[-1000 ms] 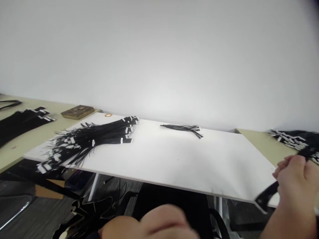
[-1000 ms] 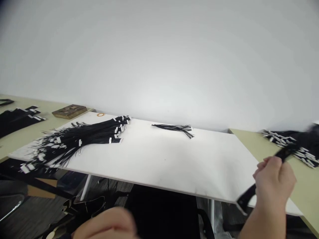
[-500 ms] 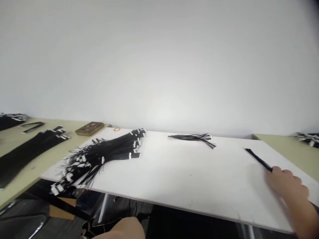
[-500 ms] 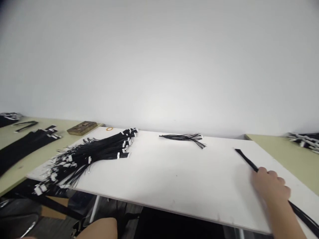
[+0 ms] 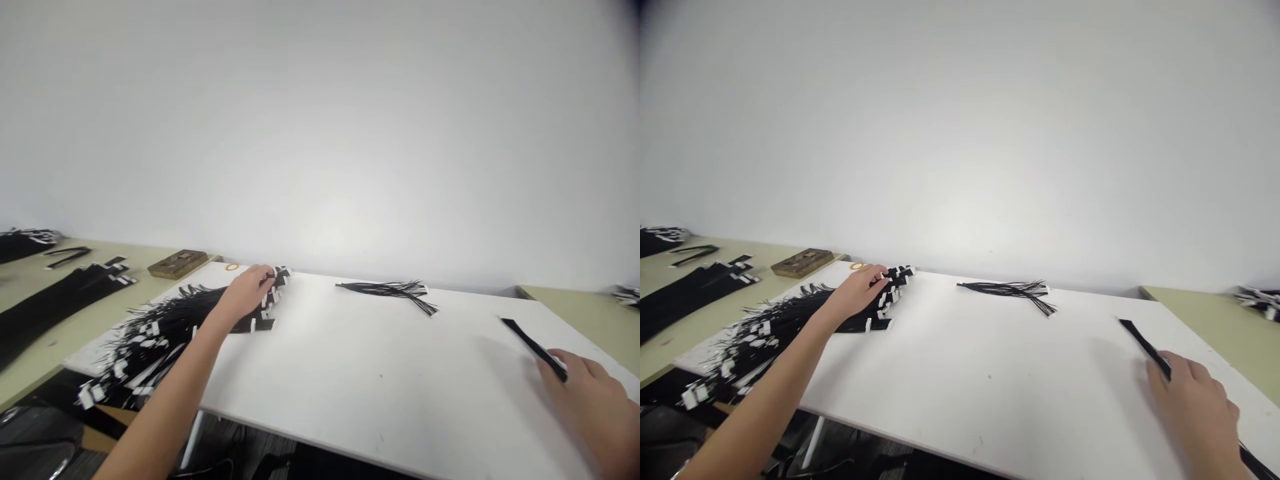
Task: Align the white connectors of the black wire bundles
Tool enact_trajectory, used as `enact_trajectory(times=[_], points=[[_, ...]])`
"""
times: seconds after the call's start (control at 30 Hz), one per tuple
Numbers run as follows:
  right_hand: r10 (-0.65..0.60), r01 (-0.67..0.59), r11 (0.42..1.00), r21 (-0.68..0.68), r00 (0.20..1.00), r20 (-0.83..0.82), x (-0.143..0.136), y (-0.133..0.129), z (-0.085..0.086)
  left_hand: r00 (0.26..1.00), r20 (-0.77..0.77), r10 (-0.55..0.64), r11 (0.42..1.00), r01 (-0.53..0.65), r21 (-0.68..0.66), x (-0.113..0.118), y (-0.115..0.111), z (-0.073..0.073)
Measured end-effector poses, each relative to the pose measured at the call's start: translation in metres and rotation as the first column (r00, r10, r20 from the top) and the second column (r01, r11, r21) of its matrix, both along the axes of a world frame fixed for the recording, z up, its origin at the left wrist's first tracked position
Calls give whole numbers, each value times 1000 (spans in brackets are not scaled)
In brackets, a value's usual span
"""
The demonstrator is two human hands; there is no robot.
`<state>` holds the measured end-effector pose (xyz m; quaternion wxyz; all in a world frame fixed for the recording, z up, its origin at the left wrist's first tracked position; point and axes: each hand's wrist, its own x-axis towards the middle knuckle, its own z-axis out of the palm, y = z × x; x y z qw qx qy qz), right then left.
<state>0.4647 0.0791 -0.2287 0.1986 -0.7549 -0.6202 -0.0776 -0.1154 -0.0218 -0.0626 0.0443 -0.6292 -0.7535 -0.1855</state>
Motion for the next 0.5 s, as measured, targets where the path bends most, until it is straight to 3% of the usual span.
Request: enact_trajectory(times=[0.1, 0.2, 0.3, 0.5], points=[[54, -50, 995, 83, 997, -50, 3, 8, -6, 999, 7, 52, 994, -51, -99, -52, 29, -26], [135, -127, 986, 103, 989, -66, 0, 14, -8, 997, 22, 69, 988, -65, -143, -78, 35, -45], [198, -189, 974, 126, 978, -62, -11, 13, -6, 998, 17, 67, 986, -64, -154, -88, 36, -51], [273, -262, 947, 184, 961, -38, -24, 7, -8, 997, 1, 75, 991, -75, -111, -88, 33, -50]])
